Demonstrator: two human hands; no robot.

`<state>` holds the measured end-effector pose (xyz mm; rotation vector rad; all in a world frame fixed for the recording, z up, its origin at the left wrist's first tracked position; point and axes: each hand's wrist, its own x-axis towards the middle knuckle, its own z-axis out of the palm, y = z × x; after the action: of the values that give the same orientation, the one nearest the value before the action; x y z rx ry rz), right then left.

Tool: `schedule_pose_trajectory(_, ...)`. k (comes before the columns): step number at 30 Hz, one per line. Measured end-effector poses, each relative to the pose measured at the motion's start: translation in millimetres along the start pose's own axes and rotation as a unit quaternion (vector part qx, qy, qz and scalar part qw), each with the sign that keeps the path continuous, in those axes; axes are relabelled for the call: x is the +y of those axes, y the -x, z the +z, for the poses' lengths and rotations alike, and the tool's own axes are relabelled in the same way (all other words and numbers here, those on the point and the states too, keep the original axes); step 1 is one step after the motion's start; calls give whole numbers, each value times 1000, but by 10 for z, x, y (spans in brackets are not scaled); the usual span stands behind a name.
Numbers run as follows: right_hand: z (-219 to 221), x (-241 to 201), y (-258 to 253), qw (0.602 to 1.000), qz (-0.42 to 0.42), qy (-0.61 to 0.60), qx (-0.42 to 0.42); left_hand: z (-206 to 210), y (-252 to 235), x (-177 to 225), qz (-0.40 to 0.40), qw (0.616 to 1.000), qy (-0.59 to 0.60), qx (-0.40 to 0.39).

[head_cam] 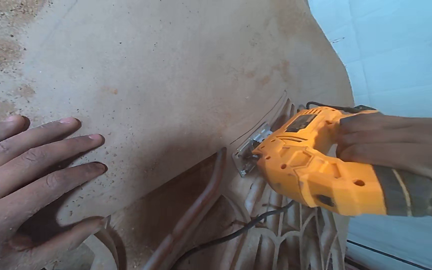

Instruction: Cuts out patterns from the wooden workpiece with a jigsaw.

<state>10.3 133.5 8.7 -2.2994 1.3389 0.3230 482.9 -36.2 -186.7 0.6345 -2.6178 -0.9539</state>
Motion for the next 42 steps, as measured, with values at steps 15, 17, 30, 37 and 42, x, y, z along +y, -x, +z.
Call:
schedule_pose_trajectory(15, -117, -214, -205, 999, 11, -4, -35, -6, -5, 38, -6, 1000, 8, 2)
schedule_pose_trajectory(17, -123, -222, -223, 999, 10, -12, -37, -3, -3, 28, -3, 1000, 7, 2)
schedule_pose_trajectory(30, -150, -290, -262, 997, 36, -33, -61, 28, 34, -43, 12, 1000, -9, 13)
schedule_pose_trajectory(37, -117, -297, -272, 998, 25, -23, -57, 48, 61, -83, 14, 1000, 0, 20)
schedule_pose_trajectory(42, -95, -288, -271, 998, 21, -32, -55, 56, 97, -132, 18, 999, -18, 21)
